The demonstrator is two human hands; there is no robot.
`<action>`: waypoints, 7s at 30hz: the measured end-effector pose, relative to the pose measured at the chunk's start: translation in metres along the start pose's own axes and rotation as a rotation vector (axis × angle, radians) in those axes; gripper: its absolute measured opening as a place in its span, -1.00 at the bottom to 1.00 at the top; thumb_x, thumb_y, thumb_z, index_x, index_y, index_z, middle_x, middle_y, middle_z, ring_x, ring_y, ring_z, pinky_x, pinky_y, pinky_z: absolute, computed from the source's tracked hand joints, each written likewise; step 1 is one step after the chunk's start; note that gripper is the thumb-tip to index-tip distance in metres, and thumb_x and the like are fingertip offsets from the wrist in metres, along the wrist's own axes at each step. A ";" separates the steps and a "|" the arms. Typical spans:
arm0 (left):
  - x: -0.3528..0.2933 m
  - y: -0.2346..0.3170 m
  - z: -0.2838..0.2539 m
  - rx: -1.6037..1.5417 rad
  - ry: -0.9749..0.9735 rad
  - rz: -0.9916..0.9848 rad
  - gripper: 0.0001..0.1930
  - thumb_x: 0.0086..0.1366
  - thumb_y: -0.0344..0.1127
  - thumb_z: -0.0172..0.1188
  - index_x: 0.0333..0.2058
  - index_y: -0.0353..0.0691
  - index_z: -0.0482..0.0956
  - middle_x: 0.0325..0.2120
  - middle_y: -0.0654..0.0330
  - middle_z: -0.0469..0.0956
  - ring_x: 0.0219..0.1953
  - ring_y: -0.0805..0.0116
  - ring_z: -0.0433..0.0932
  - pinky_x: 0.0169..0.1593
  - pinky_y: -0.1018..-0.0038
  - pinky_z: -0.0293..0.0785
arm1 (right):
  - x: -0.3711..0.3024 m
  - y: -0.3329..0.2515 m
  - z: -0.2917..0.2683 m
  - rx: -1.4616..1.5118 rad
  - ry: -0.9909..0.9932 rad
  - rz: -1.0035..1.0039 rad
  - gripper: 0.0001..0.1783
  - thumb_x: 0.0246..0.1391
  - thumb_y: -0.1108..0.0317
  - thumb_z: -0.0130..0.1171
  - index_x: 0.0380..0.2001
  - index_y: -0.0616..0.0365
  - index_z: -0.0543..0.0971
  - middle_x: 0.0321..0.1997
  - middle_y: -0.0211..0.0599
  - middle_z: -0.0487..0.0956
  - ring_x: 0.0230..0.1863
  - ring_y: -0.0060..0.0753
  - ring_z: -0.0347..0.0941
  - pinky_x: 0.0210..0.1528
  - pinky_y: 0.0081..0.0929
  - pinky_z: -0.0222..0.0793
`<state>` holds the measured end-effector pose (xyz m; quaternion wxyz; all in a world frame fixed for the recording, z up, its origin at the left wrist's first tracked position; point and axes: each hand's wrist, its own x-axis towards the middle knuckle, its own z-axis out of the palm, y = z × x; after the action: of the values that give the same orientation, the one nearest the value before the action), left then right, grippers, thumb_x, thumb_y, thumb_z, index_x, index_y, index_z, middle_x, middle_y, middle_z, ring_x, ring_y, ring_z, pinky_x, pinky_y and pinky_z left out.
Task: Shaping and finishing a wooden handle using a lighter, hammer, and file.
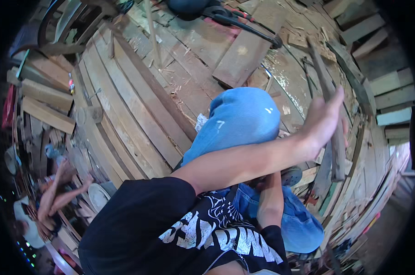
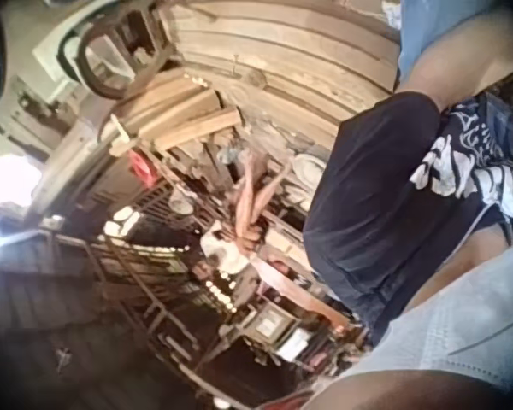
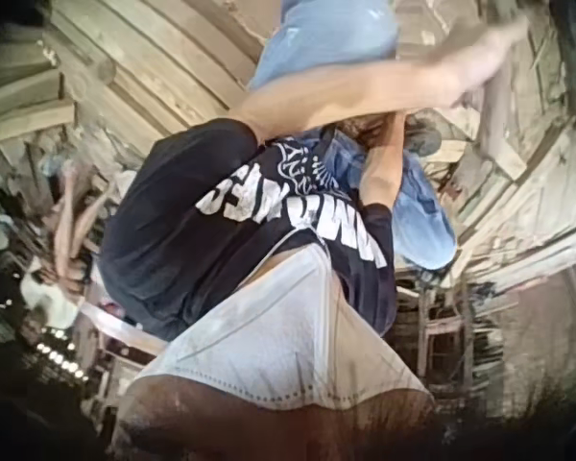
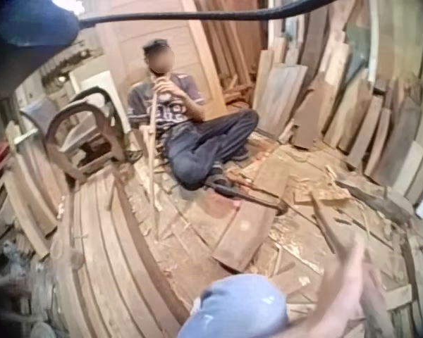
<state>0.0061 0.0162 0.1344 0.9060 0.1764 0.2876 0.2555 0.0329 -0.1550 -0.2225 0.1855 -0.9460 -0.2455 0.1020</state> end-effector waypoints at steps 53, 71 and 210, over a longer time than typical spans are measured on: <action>0.013 -0.082 -0.072 -0.080 0.330 -0.541 -0.63 0.33 0.01 -0.15 -0.36 -0.23 0.32 -0.46 0.13 0.45 -0.55 0.42 0.40 -0.41 0.46 0.43 | -0.055 -0.150 -0.314 1.010 0.388 -0.186 -0.64 0.23 0.21 -0.06 -0.38 0.37 0.45 -0.63 -0.26 0.47 -0.66 -0.56 0.40 -0.60 -0.69 0.32; 0.023 -0.119 -0.089 0.052 0.371 -0.581 -0.62 0.35 -0.03 -0.20 -0.23 -0.31 0.25 -0.43 0.05 0.43 -0.50 0.36 0.42 -0.35 0.43 0.43 | -0.048 -0.141 -0.295 0.818 0.307 -0.206 -0.65 0.24 0.25 -0.08 -0.45 0.35 0.48 -0.61 -0.36 0.42 -0.63 -0.73 0.18 -0.59 -0.76 -0.02; -0.013 -0.064 -0.079 1.102 -0.700 0.795 -0.77 0.09 -0.42 0.12 -0.24 -0.35 0.48 -0.33 -0.02 0.50 -0.20 0.02 0.47 -0.08 0.25 0.34 | 0.005 -0.193 -0.357 -0.649 -0.149 -0.750 -0.92 -0.27 0.45 0.10 -0.71 0.18 0.52 -0.64 -0.12 0.49 -0.53 -0.16 0.50 -0.51 -0.32 0.37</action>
<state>-0.0278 -0.0293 0.0486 0.5652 0.7639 -0.0157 0.3109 0.0563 -0.1036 0.1789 -0.1125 -0.7916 -0.6004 0.0140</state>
